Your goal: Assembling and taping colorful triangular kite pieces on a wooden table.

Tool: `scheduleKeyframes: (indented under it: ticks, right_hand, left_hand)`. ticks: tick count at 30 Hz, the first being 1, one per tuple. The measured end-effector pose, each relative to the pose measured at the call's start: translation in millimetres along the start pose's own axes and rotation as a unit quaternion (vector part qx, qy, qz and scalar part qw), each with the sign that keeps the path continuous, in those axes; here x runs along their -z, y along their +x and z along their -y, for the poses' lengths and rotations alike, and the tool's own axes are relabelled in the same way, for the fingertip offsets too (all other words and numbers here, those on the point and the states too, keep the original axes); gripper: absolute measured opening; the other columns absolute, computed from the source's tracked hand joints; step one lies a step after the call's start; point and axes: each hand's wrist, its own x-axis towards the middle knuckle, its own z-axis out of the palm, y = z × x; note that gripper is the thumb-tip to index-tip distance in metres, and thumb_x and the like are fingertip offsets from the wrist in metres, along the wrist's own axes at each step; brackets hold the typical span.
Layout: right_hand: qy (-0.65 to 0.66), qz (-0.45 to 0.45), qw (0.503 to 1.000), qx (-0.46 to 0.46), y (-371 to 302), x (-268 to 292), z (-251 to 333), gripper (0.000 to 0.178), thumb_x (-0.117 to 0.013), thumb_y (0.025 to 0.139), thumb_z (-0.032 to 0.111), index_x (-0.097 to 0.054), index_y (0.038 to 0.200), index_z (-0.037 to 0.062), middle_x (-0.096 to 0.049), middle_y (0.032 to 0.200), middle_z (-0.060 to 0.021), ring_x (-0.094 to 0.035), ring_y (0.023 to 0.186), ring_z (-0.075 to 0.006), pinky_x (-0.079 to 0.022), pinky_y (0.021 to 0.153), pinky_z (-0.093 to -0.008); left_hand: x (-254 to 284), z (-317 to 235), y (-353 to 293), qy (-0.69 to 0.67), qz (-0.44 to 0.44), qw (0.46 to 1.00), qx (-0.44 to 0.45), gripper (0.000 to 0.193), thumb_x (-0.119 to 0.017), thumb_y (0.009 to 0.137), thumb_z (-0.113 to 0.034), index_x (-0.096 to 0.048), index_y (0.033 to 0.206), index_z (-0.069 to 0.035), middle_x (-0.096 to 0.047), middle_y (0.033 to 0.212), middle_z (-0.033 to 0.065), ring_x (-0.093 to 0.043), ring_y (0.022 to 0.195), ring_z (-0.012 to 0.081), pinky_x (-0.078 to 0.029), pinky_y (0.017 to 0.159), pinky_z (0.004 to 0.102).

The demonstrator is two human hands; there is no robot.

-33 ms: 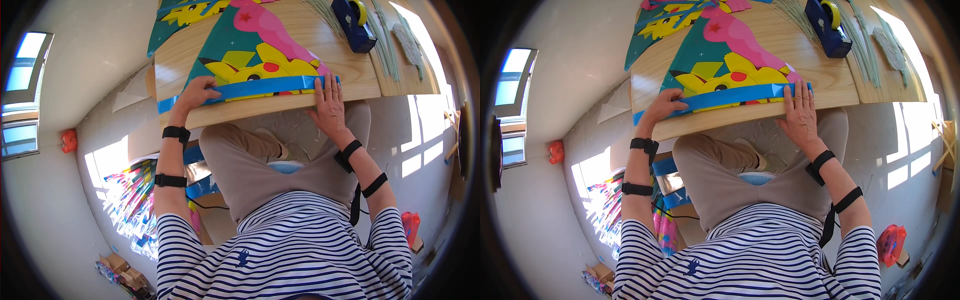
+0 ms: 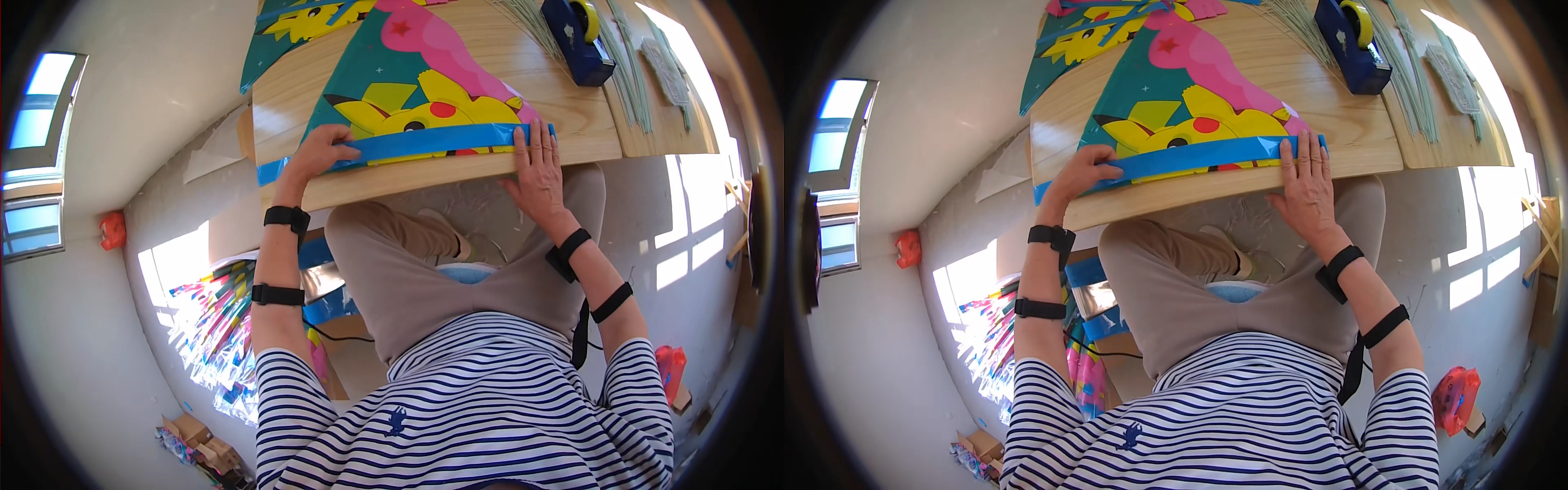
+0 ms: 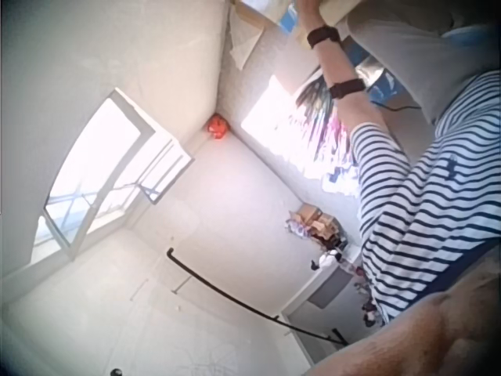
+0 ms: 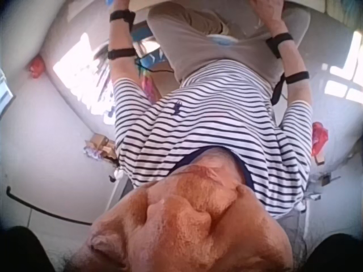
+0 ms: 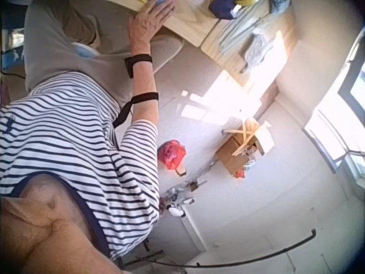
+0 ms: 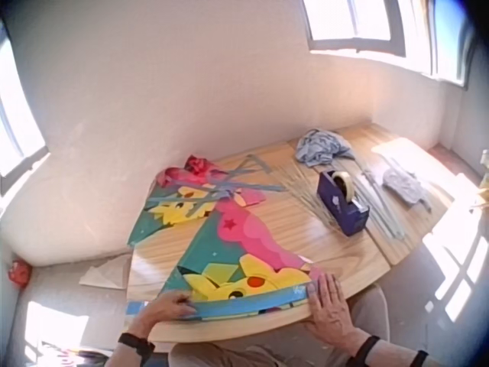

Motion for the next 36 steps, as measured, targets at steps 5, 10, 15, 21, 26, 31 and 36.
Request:
scheduleKeyframes:
  ticks: [5,10,15,21,26,31,36]
  right_hand:
    - [-0.002,0.005,1.000,-0.001,0.3,2.0,1.0,0.113,-0.091,0.073,0.032,-0.030,0.163,-0.0005,-0.024,0.167,-0.0334,-0.023,0.157,-0.0497,-0.018,0.129,-0.0552]
    - [-0.007,0.005,1.000,0.002,0.9,3.7,1.3,0.113,-0.091,0.073,0.031,-0.030,0.163,-0.0011,-0.024,0.167,-0.0339,-0.023,0.157,-0.0499,-0.019,0.129,-0.0548]
    - [-0.006,0.009,1.000,-0.001,1.6,4.5,2.9,0.113,-0.091,0.073,0.031,-0.030,0.163,-0.0018,-0.024,0.167,-0.0340,-0.023,0.157,-0.0496,-0.019,0.129,-0.0546]
    - [-0.001,0.002,1.000,-0.001,1.2,4.0,2.3,0.112,-0.091,0.073,0.030,-0.030,0.163,-0.0011,-0.024,0.167,-0.0339,-0.023,0.157,-0.0493,-0.019,0.129,-0.0546]
    - [0.004,-0.003,1.000,-0.001,0.5,3.2,2.1,0.112,-0.091,0.073,0.030,-0.031,0.163,-0.0001,-0.024,0.167,-0.0336,-0.023,0.157,-0.0489,-0.019,0.129,-0.0550]
    - [-0.005,-0.007,1.000,-0.003,-0.4,-2.0,-2.1,0.114,-0.092,0.071,0.032,-0.031,0.162,0.0005,-0.024,0.167,-0.0329,-0.023,0.157,-0.0478,-0.019,0.129,-0.0552]
    - [-0.004,-0.008,1.000,0.006,0.9,-2.4,-0.7,0.113,-0.092,0.071,0.033,-0.033,0.161,0.0002,-0.025,0.167,-0.0333,-0.023,0.157,-0.0468,-0.019,0.129,-0.0552]
  left_hand:
    - [1.4,-1.0,3.3,0.033,0.058,0.997,0.036,0.025,-0.080,0.080,-0.014,-0.061,0.079,0.001,-0.052,0.073,0.0031,-0.048,0.072,0.0148,-0.041,0.065,0.0353]
    - [-6.9,-6.7,6.4,0.133,0.023,0.990,0.038,0.028,-0.081,0.077,-0.016,-0.060,0.078,0.003,-0.054,0.071,0.0099,-0.049,0.069,0.0198,-0.042,0.065,0.0366]
    - [-12.2,2.5,10.9,0.172,0.008,0.983,0.057,0.029,-0.083,0.072,-0.027,-0.067,0.076,-0.004,-0.067,0.077,0.0129,-0.064,0.080,0.0327,-0.042,0.070,0.0469]
    - [-19.4,-6.2,8.8,0.205,-0.003,0.975,0.083,0.027,-0.085,0.072,-0.027,-0.070,0.080,-0.006,-0.073,0.088,0.0119,-0.067,0.089,0.0360,-0.041,0.080,0.0495]
    - [-30.2,-13.9,-2.0,0.239,-0.066,0.967,0.065,0.026,-0.086,0.074,-0.022,-0.071,0.088,-0.005,-0.071,0.092,0.0129,-0.066,0.093,0.0343,-0.041,0.087,0.0473]
    - [-57.6,-29.3,-19.3,0.389,-0.239,0.883,-0.106,0.019,-0.080,0.079,-0.011,-0.071,0.096,-0.009,-0.065,0.099,0.0089,-0.064,0.098,0.0320,-0.039,0.094,0.0492]
    - [-92.5,-9.0,-34.8,0.369,-0.235,0.887,-0.147,0.016,-0.070,0.081,-0.001,-0.069,0.095,-0.008,-0.064,0.100,0.0089,-0.063,0.099,0.0316,-0.049,0.086,0.0441]
